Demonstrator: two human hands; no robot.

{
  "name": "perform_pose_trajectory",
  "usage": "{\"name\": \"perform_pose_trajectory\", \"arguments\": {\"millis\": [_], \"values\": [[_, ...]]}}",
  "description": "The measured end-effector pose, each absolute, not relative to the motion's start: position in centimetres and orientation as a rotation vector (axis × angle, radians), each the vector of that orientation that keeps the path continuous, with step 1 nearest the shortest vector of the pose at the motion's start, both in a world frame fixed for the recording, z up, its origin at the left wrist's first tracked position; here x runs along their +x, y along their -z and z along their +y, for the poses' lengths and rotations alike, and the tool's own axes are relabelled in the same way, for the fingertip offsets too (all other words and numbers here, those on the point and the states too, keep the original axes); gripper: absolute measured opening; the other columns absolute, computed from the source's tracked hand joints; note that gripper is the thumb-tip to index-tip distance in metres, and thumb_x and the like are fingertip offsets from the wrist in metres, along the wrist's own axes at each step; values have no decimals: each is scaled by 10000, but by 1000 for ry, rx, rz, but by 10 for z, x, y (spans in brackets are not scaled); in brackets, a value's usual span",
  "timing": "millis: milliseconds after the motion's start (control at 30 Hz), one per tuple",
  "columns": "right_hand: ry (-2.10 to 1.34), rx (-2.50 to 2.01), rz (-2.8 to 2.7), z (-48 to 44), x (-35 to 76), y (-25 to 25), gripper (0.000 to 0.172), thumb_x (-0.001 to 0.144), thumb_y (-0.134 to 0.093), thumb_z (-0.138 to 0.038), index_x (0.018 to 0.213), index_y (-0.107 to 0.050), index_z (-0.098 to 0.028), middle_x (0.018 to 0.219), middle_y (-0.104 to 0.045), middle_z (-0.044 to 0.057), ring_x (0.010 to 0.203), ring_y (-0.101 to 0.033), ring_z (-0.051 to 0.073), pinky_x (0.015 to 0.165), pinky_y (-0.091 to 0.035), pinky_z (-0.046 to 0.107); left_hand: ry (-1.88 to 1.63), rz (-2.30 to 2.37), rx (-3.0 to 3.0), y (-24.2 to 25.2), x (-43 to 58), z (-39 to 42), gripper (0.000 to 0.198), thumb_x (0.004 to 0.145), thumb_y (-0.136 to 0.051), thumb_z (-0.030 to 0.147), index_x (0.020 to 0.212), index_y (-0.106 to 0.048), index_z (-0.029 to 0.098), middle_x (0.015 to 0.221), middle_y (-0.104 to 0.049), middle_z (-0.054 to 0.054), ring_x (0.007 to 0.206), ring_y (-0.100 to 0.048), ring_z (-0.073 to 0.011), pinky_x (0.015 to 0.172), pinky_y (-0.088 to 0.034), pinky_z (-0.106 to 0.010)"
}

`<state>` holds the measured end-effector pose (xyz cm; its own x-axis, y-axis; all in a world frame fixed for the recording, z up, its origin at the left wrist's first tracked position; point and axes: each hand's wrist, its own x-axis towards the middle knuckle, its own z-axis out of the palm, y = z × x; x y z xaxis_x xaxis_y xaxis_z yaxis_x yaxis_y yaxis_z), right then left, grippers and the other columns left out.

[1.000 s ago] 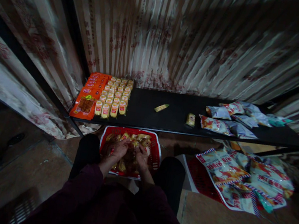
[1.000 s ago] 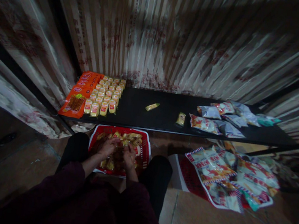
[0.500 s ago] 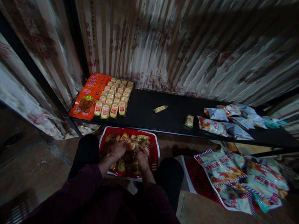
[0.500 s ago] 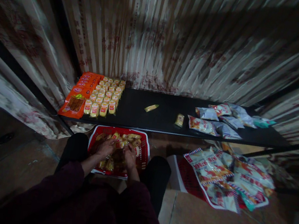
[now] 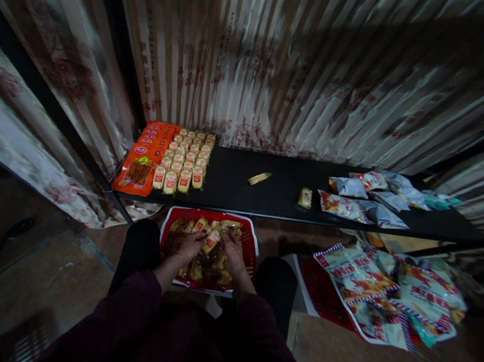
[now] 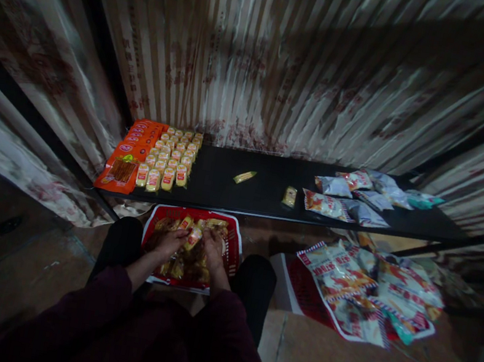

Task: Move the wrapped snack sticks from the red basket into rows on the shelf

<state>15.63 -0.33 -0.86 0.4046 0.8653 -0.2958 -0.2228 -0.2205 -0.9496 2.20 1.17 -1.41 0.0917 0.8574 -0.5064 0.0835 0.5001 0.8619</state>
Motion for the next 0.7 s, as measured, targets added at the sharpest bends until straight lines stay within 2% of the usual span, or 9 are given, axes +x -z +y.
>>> {"name": "perform_pose_trajectory", "arguments": {"millis": [133, 267, 433, 700], "values": [[-1205, -1342, -492, -6, 151, 8, 413, 572, -711, -551, 773, -647, -195, 656, -666, 6, 571, -576, 142, 561, -443, 258, -767, 1330, 764, 13, 27, 11, 215, 724, -631, 161, 931, -683, 150, 987, -697, -97, 742, -634, -144, 576, -482, -220], [-1210, -1322, -470, -9, 149, 12, 452, 544, -740, -517, 850, -672, -192, 761, -702, 32, 655, -619, 166, 623, -479, 280, -841, 1318, 662, 9, 34, 12, 232, 711, -654, 186, 940, -670, 152, 976, -689, -93, 733, -630, -134, 611, -507, -240], [-1177, -1305, -632, -12, 148, 13, 393, 593, -721, -463, 884, -696, -201, 875, -715, 43, 799, -636, 194, 707, -492, 298, -902, 1324, 635, 5, 41, 13, 202, 734, -601, 154, 929, -656, 159, 928, -680, -63, 724, -623, -115, 602, -497, -217], [-1141, -1318, -580, -12, 144, 10, 362, 608, -698, -419, 898, -706, -202, 866, -714, 43, 767, -635, 186, 713, -501, 310, -980, 1343, 776, 5, 47, 14, 181, 760, -538, 180, 929, -597, 157, 938, -642, -62, 734, -614, -117, 623, -497, -229]]}}
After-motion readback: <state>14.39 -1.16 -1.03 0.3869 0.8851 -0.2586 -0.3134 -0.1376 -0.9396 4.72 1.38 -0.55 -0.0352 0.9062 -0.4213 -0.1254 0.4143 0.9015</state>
